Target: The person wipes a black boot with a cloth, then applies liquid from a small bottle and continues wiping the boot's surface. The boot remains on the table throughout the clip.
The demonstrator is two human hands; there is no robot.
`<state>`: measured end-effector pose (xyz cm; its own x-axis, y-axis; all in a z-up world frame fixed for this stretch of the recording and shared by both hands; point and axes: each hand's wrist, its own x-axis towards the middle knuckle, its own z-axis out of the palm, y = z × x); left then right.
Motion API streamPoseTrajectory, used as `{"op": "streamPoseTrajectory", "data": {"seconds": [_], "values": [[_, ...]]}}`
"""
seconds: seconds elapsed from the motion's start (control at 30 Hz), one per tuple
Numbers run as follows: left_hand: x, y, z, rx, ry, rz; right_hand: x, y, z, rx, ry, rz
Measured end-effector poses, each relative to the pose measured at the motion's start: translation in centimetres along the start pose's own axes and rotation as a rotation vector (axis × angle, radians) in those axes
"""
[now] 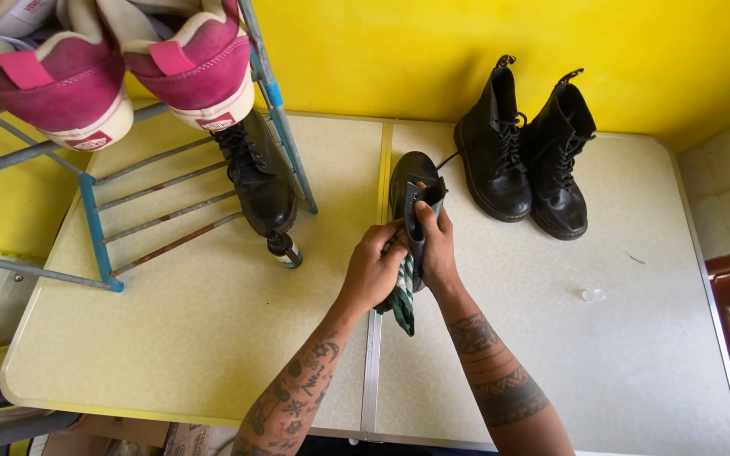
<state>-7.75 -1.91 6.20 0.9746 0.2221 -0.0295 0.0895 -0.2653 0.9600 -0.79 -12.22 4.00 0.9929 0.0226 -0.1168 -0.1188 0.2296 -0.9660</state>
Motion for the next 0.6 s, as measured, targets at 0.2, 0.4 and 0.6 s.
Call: {"op": "streamPoseTrajectory", "data": {"seconds": [0.2, 0.4, 0.6], "values": [[0.1, -0.8, -0.4, 0.610, -0.005, 0.278, 0.1, 0.2, 0.0, -0.009, 0.037, 0.007], [-0.2, -0.4, -0.7, 0.732, 0.078, 0.255, -0.9, -1.8, 1.1, 0.006, -0.010, -0.043], [6.9, -7.7, 1.2, 0.678, 0.103, 0.143, -0.6, -1.3, 0.8, -0.008, -0.058, -0.064]]}}
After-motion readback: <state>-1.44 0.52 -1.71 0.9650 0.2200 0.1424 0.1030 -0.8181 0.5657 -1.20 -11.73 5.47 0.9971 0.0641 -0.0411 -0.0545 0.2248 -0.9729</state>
